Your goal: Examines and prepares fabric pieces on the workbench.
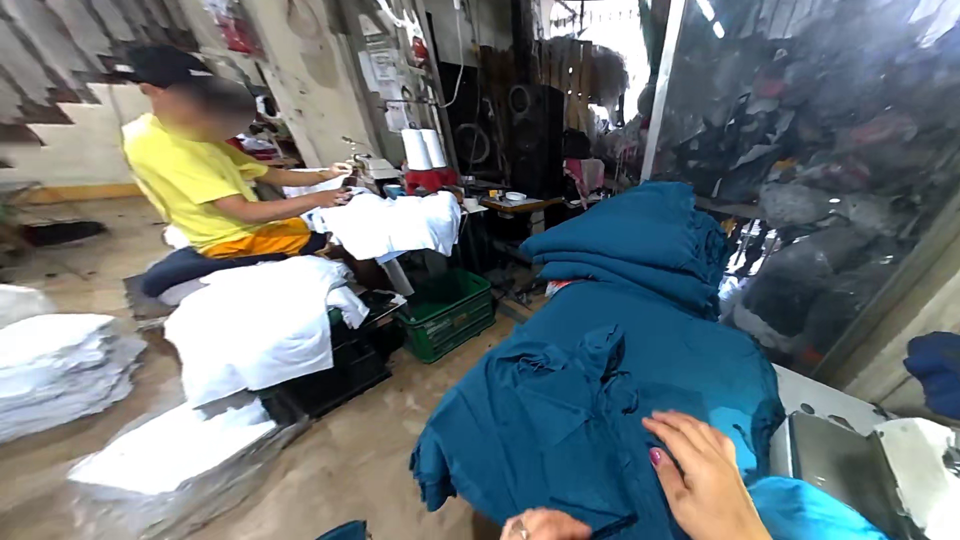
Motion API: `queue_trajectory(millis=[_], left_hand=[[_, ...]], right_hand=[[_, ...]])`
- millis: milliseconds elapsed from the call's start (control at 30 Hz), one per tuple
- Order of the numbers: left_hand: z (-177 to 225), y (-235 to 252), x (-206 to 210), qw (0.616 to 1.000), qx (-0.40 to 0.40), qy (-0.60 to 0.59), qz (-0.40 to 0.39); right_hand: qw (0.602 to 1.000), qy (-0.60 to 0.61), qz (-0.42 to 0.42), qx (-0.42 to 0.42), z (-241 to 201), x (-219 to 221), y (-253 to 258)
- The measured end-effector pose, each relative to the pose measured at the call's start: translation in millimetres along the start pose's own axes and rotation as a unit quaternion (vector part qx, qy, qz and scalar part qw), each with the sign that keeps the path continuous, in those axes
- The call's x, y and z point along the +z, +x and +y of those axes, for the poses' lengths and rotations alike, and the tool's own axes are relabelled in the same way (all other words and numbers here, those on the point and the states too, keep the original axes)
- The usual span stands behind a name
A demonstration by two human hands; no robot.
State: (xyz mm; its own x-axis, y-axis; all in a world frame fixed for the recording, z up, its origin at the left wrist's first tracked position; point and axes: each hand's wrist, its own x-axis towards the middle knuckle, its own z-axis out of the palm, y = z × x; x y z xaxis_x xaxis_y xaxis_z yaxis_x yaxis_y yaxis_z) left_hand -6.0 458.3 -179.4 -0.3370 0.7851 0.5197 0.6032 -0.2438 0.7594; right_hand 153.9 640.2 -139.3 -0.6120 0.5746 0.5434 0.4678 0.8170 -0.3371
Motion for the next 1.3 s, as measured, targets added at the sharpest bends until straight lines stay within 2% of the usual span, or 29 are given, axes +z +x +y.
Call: queue_trajectory(millis=[33, 100, 200, 267, 367, 433, 467, 533, 600, 700, 800, 933, 1000, 1167, 1300], left_hand=[[-4.2, 7.4, -6.9, 1.0, -0.002, 0.006, 0.019], [-16.8, 32.1, -13.3, 0.999, 0.014, 0.029, 0.037], [-42.7, 82.0, -13.6, 0.989, 0.04, 0.139, -0.038], [-55.3, 115.6, -22.3, 0.968, 0.019, 0.242, -0.06], [-57.1, 141.7, -44.3, 0.947, -0.051, 0.316, -0.019], [-49.8, 133.0, -48.6, 0.963, -0.04, 0.266, 0.029], [-43.3, 121.3, -46.6, 0.976, -0.038, 0.214, 0.027], [-28.6, 92.9, -36.2, 0.993, -0.032, 0.109, -0.031], [-21.5, 68.9, -22.4, 0.988, 0.001, 0.111, -0.104], [-25.3, 57.2, -11.6, 0.984, 0.037, 0.136, -0.109], [-20.4, 81.4, -26.8, 0.992, -0.026, 0.037, -0.114], [8.1, 142.4, -59.2, 0.993, -0.081, -0.061, -0.066], [26.8, 176.2, -74.5, 0.995, -0.082, -0.038, -0.041], [62.9, 253.9, -107.3, 0.992, -0.03, 0.12, -0.012], [75.7, 282.6, -119.9, 0.993, 0.011, 0.115, 0.004]], right_hand=[[0.998, 0.047, 0.015, -0.024, -14.5, -1.7, -3.5], [0.993, 0.108, -0.035, -0.042, -39.1, -1.1, -13.9], [0.987, 0.105, -0.12, -0.022, -49.4, 13.4, -26.2], [0.988, 0.118, -0.099, 0.0, -44.4, 24.1, -33.6], [0.983, 0.172, -0.065, 0.023, -39.7, 28.7, -39.5], [0.976, 0.203, -0.066, 0.036, -37.7, 29.3, -39.5], [0.973, 0.215, -0.069, 0.046, -37.5, 29.4, -39.1], [0.966, 0.233, -0.087, 0.069, -38.2, 27.5, -36.2], [0.958, 0.249, -0.115, 0.087, -38.0, 22.1, -28.9], [0.944, 0.257, -0.173, 0.116, -38.7, 5.4, -6.4], [0.961, 0.213, -0.159, 0.071, -45.3, -8.4, 27.3], [0.965, 0.204, -0.162, 0.036, -65.1, -32.0, 91.9], [0.968, 0.199, -0.148, 0.021, -73.4, -41.2, 124.7], [0.981, 0.168, -0.089, 0.024, -88.9, -62.9, 203.8], [0.969, 0.238, -0.017, 0.056, -92.3, -72.9, 225.5]])
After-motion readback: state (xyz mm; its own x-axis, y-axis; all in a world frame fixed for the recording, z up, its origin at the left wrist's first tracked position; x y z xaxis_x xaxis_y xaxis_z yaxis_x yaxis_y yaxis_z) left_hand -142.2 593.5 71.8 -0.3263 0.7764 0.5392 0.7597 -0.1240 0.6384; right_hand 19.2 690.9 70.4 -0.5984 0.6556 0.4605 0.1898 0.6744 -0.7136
